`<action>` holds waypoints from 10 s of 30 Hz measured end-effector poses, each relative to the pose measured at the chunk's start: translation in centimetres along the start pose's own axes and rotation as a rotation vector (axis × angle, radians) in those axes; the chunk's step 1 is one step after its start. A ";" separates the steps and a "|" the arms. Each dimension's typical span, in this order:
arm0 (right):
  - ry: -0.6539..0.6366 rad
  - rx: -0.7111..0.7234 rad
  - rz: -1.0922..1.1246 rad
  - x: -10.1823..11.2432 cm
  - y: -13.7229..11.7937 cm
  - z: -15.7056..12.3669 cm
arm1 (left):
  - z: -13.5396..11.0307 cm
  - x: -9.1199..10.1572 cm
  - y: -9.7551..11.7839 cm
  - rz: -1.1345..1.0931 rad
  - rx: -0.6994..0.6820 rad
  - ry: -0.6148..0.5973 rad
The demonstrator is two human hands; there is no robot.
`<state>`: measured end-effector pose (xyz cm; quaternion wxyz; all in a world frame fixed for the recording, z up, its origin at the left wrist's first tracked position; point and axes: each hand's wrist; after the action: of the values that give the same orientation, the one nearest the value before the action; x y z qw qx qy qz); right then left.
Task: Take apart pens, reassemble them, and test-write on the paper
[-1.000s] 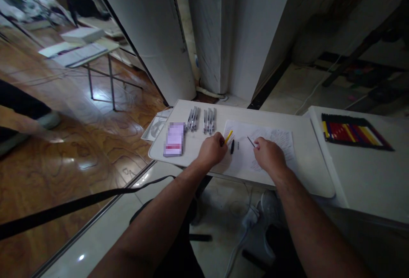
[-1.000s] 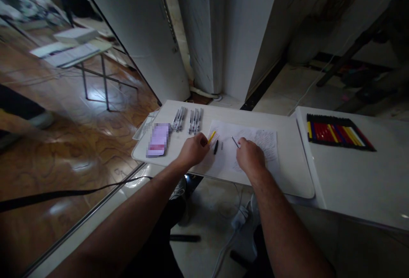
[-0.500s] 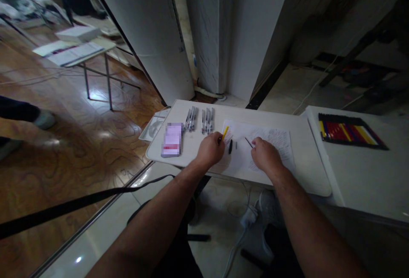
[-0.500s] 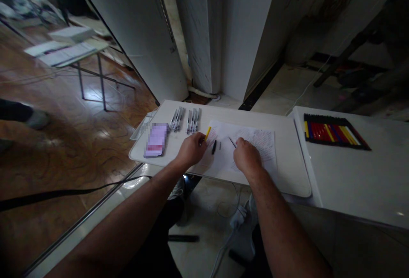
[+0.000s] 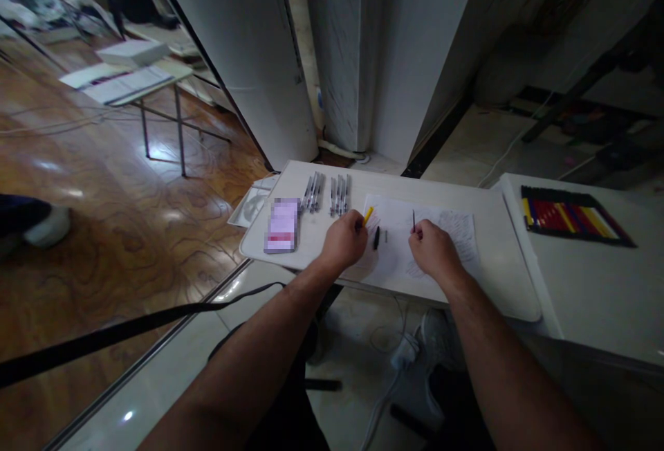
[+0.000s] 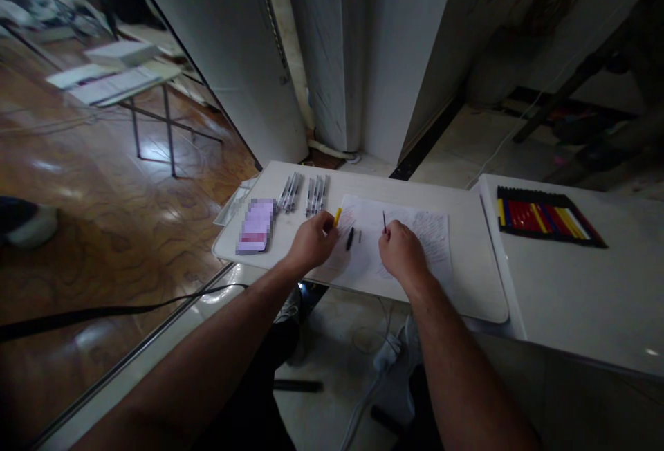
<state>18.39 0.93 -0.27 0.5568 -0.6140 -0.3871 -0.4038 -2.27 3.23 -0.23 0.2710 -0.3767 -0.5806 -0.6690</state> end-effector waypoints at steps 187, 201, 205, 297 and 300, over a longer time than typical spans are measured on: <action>0.232 0.081 1.143 0.9 -1.9 -0.9 | -1.3 -0.1 1.2 -0.219 -0.288 0.014; 0.348 0.121 0.969 2.1 -1.4 -0.8 | -1.2 -0.1 1.1 -0.190 -0.316 0.050; 0.290 0.141 0.913 1.6 -1.6 -1.0 | -1.3 -0.2 1.3 -0.196 -0.307 0.053; -0.128 0.083 -0.156 -1.0 -1.0 -1.0 | -1.0 -0.1 0.9 -0.027 -0.094 -0.014; -0.093 0.082 -0.066 -1.0 -0.7 -0.8 | -1.0 -0.2 0.6 -0.008 -0.131 -0.012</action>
<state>17.27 0.15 -0.92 0.5490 -0.5958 -0.4490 -0.3769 -1.83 2.15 -0.13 0.2397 -0.3952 -0.5387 -0.7044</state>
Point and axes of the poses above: each hand's wrist, its own z-axis towards the middle knuckle, its own x-axis out of the back of the hand, y = z × x, and after that the axes turned 5 degrees about -y, right-handed
